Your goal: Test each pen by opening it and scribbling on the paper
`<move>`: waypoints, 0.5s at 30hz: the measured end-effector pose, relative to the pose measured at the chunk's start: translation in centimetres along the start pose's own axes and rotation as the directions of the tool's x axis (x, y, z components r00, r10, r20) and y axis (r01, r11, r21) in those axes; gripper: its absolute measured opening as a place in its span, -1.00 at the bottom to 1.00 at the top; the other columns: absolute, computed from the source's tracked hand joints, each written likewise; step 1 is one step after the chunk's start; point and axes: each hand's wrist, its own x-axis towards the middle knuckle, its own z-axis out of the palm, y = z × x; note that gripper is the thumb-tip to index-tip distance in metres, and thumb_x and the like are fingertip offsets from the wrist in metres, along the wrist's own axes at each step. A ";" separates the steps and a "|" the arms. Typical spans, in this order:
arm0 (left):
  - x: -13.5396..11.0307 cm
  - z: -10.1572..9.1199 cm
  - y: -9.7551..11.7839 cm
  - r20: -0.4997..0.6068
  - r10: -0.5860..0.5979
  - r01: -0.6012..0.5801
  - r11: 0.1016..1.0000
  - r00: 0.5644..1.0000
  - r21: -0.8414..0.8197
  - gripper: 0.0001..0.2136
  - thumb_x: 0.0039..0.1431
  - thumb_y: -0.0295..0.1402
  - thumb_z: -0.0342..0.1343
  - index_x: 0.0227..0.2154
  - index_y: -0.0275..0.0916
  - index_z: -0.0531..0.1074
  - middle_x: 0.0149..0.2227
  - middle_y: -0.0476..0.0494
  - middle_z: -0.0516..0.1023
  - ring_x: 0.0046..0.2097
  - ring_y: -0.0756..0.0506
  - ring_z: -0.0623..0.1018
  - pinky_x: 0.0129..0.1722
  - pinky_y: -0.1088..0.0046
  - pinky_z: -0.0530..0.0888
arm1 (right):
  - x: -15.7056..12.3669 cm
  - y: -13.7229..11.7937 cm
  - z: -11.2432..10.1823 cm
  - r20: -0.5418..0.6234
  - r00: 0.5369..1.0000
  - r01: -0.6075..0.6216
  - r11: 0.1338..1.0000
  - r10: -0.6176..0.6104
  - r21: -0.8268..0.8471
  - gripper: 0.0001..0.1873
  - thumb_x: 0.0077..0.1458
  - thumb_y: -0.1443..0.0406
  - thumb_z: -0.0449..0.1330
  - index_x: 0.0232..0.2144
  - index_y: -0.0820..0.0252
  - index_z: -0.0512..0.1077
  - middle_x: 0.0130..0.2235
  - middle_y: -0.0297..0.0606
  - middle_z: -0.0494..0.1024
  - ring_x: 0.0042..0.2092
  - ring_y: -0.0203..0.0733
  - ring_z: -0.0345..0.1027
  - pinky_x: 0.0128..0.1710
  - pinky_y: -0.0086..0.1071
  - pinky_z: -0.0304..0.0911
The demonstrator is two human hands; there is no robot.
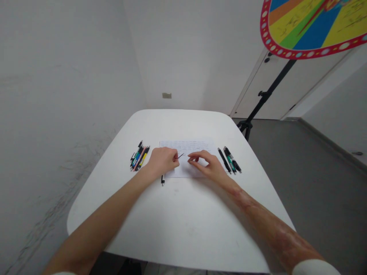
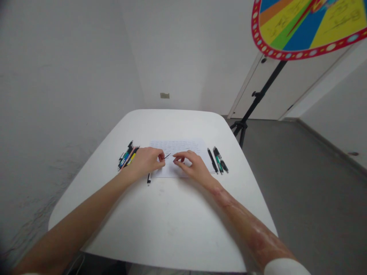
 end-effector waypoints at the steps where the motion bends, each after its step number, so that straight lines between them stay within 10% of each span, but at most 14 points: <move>1: -0.6 0.2 -0.2 -0.048 0.015 -0.016 1.000 0.999 -0.025 -0.88 0.29 -0.31 0.27 -0.20 -0.11 0.71 -0.22 -0.13 0.78 -0.17 -0.21 0.71 -0.21 0.33 0.47 | -0.3 0.0 0.1 -0.079 0.996 -0.038 0.997 0.044 0.074 -0.87 0.35 0.17 0.37 -0.08 -0.05 0.67 -0.13 -0.25 0.74 -0.08 -0.01 0.57 0.04 -0.06 0.40; 8: -3.3 4.4 -1.1 -0.379 0.200 -0.240 0.969 0.904 -0.062 -0.90 0.33 -0.42 0.23 -0.23 -0.14 0.65 -0.23 -0.08 0.77 -0.16 -0.15 0.70 -0.19 0.34 0.52 | -2.2 1.3 2.4 -0.284 0.926 -0.147 0.929 0.250 0.340 -0.80 0.20 0.08 0.49 -0.24 0.01 0.66 -0.18 -0.23 0.69 -0.13 -0.05 0.53 -0.03 -0.13 0.44; 15: -4.2 5.7 -1.7 -0.426 0.366 -0.394 0.919 0.827 0.023 -0.79 0.50 -0.39 0.10 -0.20 -0.16 0.65 -0.25 -0.13 0.75 -0.21 -0.12 0.67 -0.15 0.29 0.59 | -3.2 1.6 3.2 -0.290 0.909 -0.198 0.922 0.300 0.331 -0.84 0.21 0.12 0.47 -0.23 0.01 0.69 -0.19 -0.23 0.72 -0.15 -0.06 0.55 -0.03 -0.12 0.46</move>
